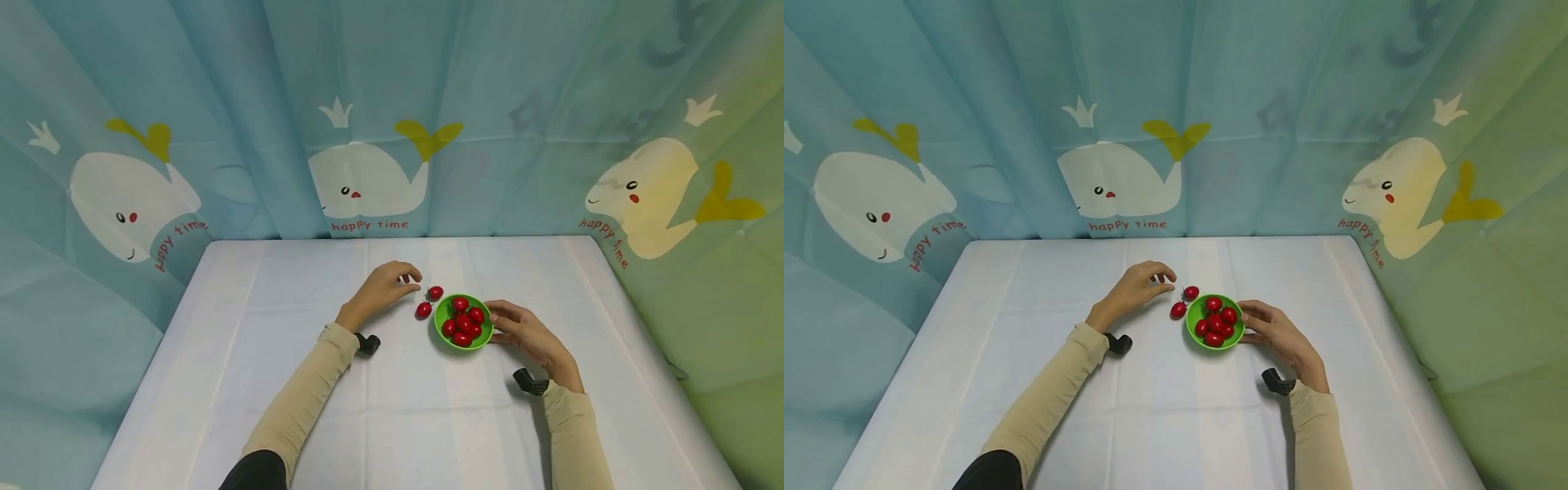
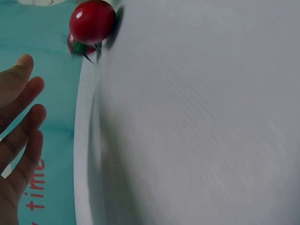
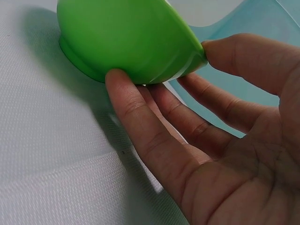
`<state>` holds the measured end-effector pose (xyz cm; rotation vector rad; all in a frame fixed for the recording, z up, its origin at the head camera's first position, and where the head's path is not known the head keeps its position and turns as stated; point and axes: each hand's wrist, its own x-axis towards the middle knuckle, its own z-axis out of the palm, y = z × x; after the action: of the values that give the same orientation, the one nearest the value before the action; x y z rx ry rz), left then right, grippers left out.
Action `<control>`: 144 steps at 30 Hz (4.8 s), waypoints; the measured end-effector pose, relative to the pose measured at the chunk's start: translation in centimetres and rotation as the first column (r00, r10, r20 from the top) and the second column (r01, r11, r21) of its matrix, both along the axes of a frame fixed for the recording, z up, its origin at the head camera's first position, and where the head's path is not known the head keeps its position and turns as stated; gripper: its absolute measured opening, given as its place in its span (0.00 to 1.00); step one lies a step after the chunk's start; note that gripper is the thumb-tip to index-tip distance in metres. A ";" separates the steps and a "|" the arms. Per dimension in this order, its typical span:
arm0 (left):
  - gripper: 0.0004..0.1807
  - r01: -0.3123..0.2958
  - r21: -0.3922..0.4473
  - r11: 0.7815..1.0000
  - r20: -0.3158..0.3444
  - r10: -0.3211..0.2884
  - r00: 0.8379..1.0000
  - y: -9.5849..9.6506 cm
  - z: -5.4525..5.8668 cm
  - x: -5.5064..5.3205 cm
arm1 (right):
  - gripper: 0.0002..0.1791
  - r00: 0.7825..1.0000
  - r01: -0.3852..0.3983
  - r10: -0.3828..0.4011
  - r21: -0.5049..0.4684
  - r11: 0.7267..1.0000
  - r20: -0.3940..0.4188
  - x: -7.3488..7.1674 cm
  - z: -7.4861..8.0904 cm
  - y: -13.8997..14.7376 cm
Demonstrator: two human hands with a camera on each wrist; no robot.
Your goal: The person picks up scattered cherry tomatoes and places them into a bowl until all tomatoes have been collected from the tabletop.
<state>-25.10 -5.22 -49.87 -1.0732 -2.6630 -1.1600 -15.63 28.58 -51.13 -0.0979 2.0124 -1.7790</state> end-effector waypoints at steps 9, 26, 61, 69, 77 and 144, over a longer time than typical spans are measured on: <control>0.15 0.023 -0.073 0.997 0.098 -0.016 0.995 1.7 -0.5 -0.1 | 0.32 1.000 0.005 -0.005 0.005 1.000 0.002 0.1 0.1 0.0; 0.14 0.004 -0.253 0.967 0.115 0.026 0.993 3.9 -0.8 -0.1 | 0.32 1.000 -0.008 0.008 -0.003 1.000 -0.005 0.1 -0.1 0.1; 0.15 0.121 -0.008 0.993 0.032 -0.121 0.992 3.5 2.1 3.4 | 0.32 1.000 -0.001 0.001 0.018 1.000 0.001 -0.1 0.1 0.1; 0.16 0.135 -0.040 0.990 0.033 -0.134 0.990 3.8 2.3 4.9 | 0.32 1.000 -0.009 0.009 0.013 1.000 -0.010 -0.1 0.0 0.1; 0.15 0.037 -0.188 0.982 0.011 -0.035 0.999 4.9 2.6 6.8 | 0.31 1.000 -0.012 0.012 0.002 1.000 -0.018 -0.1 0.1 0.3; 0.15 -0.171 -0.211 0.962 0.100 0.196 0.976 3.4 0.5 6.4 | 0.30 1.000 -0.007 0.007 -0.011 1.000 -0.016 0.0 -0.1 0.2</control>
<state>-18.73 -1.83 -49.35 -0.7766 -2.9511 -0.9677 -15.66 28.82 -51.19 -0.1229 2.0115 -1.7908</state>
